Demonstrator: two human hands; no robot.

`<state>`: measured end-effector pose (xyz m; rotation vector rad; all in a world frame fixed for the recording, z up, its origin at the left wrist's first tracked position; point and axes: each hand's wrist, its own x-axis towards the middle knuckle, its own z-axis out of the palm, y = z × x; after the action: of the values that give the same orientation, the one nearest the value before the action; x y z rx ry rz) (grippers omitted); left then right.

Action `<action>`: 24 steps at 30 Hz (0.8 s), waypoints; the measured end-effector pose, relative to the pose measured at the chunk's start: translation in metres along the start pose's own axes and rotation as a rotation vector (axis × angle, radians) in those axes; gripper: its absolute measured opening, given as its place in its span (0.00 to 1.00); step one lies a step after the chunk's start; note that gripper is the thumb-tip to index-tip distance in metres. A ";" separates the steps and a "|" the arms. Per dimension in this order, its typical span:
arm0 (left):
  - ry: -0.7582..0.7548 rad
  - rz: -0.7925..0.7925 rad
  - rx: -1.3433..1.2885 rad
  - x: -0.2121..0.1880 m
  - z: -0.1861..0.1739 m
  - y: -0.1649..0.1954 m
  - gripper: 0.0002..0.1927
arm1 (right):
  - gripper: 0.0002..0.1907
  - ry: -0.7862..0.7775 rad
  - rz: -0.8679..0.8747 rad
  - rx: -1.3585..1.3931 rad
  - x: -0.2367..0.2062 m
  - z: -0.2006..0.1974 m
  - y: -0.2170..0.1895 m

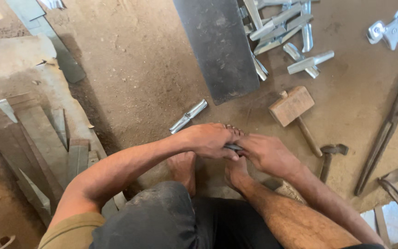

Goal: The person sits on the ground and folds small metal sleeve pieces by hand, stacking them aside. They then place triangular metal brackets on a steel plate and hammer rivets flat with a wooden mallet, setting completed brackets aside.

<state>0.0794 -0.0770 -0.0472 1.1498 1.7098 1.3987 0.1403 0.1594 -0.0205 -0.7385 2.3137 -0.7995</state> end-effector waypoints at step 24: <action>-0.066 -0.459 0.016 -0.030 0.078 -0.046 0.25 | 0.10 0.726 0.511 0.641 -0.038 0.023 0.008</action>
<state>0.1500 -0.0748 -0.1115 0.7355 1.7956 1.0528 0.1795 0.1812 -0.0280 0.4879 2.4043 -1.6069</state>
